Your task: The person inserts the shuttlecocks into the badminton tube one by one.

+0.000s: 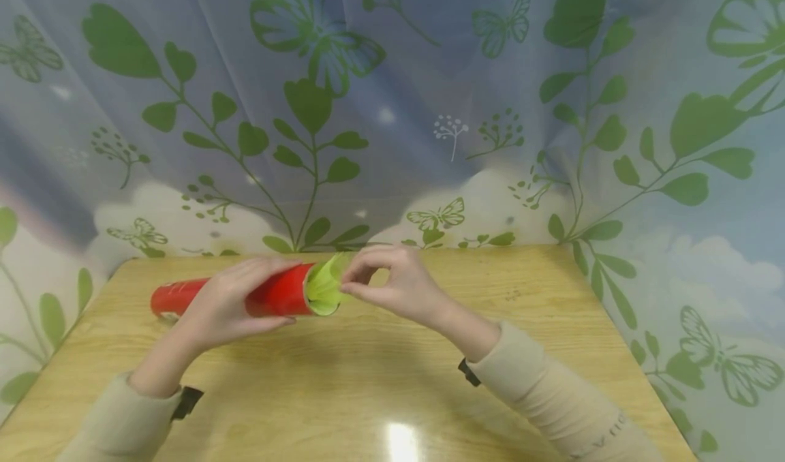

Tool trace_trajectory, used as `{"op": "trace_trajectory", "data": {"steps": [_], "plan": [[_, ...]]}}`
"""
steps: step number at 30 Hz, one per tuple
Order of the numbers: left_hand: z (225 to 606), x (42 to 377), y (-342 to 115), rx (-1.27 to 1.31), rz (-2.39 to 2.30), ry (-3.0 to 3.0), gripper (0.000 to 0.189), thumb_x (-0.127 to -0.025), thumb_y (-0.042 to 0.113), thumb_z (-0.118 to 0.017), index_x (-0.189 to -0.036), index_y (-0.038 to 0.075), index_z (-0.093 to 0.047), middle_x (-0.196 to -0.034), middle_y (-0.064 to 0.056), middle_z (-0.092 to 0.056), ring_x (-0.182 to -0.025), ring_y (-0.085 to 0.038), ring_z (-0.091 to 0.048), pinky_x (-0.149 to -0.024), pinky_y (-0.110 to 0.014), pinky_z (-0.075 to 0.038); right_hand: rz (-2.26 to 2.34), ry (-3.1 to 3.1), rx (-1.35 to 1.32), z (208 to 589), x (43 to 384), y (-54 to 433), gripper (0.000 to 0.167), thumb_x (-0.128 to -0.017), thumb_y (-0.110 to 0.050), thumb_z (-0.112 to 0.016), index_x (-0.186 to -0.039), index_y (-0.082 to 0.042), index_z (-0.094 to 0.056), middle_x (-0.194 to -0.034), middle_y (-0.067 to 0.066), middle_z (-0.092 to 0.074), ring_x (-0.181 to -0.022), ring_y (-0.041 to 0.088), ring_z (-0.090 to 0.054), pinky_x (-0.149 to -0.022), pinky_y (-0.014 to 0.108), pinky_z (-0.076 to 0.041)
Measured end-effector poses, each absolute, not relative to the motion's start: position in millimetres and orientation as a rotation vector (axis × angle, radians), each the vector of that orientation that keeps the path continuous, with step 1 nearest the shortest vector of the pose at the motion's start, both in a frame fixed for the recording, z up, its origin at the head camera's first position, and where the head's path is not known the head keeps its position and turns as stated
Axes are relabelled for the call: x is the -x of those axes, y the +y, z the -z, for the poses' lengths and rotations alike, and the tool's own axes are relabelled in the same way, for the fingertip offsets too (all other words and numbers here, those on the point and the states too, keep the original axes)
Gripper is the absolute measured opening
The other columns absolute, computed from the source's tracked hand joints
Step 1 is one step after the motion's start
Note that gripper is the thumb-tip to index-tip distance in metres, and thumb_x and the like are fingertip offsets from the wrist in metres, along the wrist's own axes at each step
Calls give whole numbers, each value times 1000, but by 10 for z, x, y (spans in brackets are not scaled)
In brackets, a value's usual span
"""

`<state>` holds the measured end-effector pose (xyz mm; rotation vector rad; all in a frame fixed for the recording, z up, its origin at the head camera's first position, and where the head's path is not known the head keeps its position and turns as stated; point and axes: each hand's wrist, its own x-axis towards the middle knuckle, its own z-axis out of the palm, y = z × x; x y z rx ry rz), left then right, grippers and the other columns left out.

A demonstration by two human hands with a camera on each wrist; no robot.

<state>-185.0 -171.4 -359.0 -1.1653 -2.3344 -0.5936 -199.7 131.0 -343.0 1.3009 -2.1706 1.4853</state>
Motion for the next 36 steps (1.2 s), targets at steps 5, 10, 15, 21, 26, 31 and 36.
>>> {"op": "trace_trajectory", "data": {"steps": [5,10,15,21,26,31,36], "plan": [[3591,1853,-1714,1170,598,-2337,82,-69,25,-100,-140,8,-64,-130,-10,-75,-118,-29,-72,-99,-51,-62,-1472,-2221,-1288,3465,1988,1280,11,-86,5,-82,-90,-5,-80,-87,7,-78,-78,6,-67,-70,26,-59],[3598,1853,-1723,1158,600,-2338,83,-69,25,-100,-141,7,-63,-130,-10,-75,-118,-30,-73,-98,-51,-62,-1557,-2244,-1246,3496,1980,1232,9,-87,6,-81,-90,-3,-79,-86,9,-78,-78,5,-67,-73,23,-59],[3602,1853,-1724,1152,605,-2332,84,-68,24,-101,-141,8,-63,-130,-10,-75,-117,-30,-73,-97,-51,-63,-1721,-2251,-1189,3510,1960,1190,7,-87,10,-79,-90,3,-77,-87,17,-76,-79,4,-66,-77,23,-61],[3601,1854,-1724,1150,607,-2323,84,-67,24,-101,-141,8,-64,-129,-10,-75,-116,-30,-73,-96,-51,-63,-1827,-2263,-1143,3522,1944,1154,6,-87,11,-77,-91,7,-76,-90,23,-75,-80,4,-66,-79,24,-61],[3607,1858,-1730,1153,610,-2318,84,-67,24,-101,-140,9,-64,-129,-9,-75,-116,-30,-73,-95,-51,-63,-1878,-2280,-1130,3527,1925,1130,7,-87,11,-76,-93,8,-76,-93,24,-74,-82,4,-66,-79,24,-61],[3612,1863,-1733,1163,614,-2309,84,-66,23,-102,-140,8,-65,-129,-9,-75,-117,-30,-73,-96,-51,-63,-1898,-2295,-1156,3548,1912,1106,5,-90,10,-75,-95,10,-75,-94,26,-74,-83,3,-67,-78,24,-60],[3606,1865,-1729,1161,607,-2311,84,-66,22,-102,-140,7,-64,-129,-10,-75,-117,-30,-73,-96,-51,-63,-1913,-2309,-1157,3566,1910,1079,5,-91,8,-74,-96,10,-74,-96,26,-74,-84,2,-67,-80,26,-60]]}}
